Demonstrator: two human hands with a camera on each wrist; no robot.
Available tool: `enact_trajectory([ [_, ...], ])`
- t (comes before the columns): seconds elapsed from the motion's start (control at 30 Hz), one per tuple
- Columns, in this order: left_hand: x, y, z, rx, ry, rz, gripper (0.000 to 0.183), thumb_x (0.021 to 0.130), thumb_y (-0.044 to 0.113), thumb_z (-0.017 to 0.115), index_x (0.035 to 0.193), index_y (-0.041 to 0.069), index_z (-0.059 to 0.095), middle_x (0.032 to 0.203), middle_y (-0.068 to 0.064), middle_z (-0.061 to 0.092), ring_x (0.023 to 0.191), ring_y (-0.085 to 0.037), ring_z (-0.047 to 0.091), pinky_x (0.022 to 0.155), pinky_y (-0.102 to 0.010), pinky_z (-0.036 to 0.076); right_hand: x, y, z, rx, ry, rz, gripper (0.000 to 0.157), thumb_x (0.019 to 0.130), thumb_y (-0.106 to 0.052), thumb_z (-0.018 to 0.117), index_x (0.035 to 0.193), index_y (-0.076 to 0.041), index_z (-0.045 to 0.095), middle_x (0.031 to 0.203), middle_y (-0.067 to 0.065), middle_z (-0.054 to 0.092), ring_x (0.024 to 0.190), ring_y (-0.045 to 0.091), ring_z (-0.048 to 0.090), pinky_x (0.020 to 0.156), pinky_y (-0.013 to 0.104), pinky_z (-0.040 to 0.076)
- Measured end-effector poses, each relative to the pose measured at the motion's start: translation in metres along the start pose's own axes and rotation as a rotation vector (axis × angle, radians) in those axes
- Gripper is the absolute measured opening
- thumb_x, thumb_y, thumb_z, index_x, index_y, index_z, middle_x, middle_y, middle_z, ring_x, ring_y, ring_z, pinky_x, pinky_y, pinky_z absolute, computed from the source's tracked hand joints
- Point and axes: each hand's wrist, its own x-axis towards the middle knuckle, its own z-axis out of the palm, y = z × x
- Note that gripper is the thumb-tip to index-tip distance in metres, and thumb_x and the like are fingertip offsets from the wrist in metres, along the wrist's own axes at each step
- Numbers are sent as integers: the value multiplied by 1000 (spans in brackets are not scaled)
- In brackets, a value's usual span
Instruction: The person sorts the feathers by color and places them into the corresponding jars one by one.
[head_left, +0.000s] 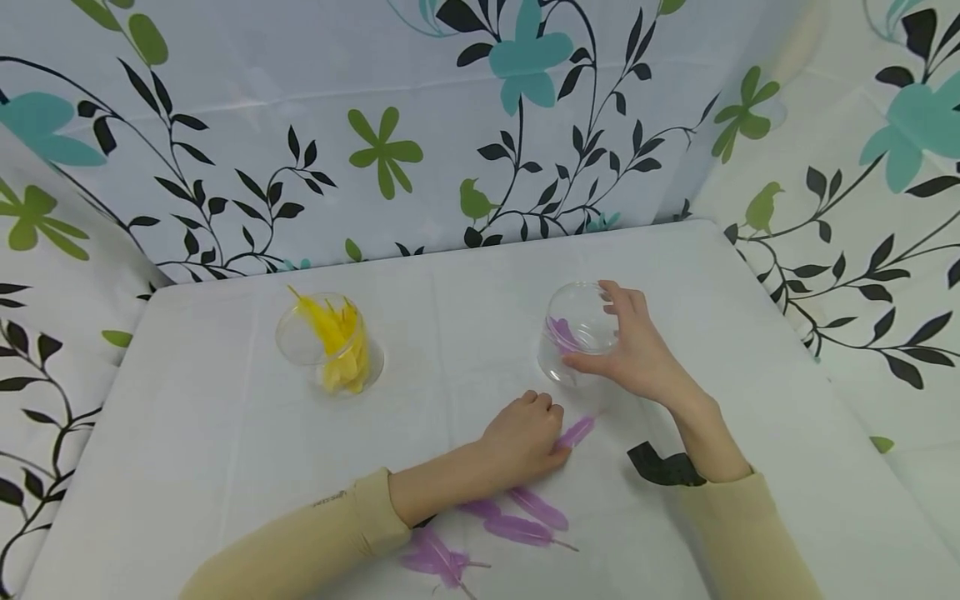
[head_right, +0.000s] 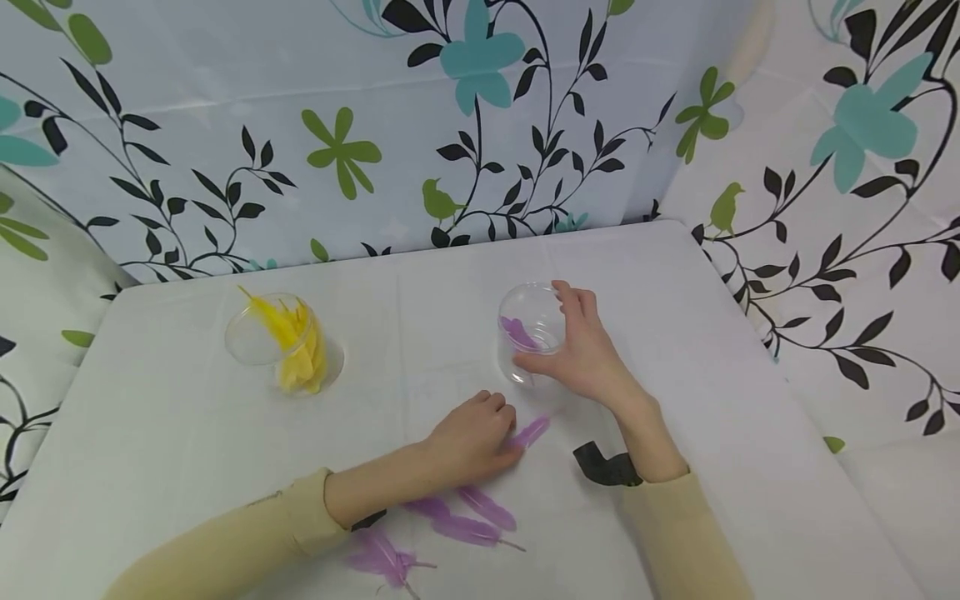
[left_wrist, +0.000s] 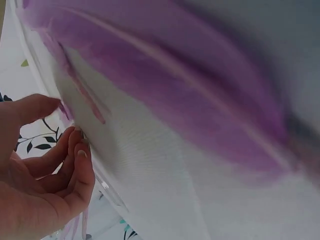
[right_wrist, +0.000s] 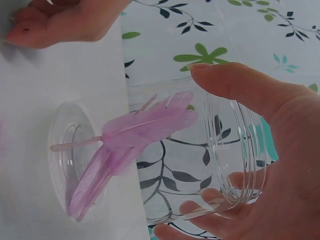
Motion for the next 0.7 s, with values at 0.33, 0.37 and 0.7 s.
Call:
enact_trajectory([
  [0.33,-4,-8,-9,-88,-95,15,11,96,15,66,94,6,69,84,-1,67,74,-10,56,72,-19,49,1,3,0,4,-3,7,110,76,-36,87,157,-11,17,150,21,26,141,38,35,109,62,38],
  [0.37,-6,-12,-12,-114,-89,13,10,96,14,65,91,5,69,80,-1,66,70,-10,54,68,-18,48,1,3,1,6,-5,11,111,76,-36,87,157,-10,15,150,21,26,141,38,35,109,61,38],
  [0.7,-39,-50,-82,-344,97,-181,11,91,7,67,81,10,65,69,5,58,63,-10,48,59,-22,44,2,3,2,15,-7,31,113,76,-35,87,154,-4,13,151,20,26,140,40,35,109,60,39],
])
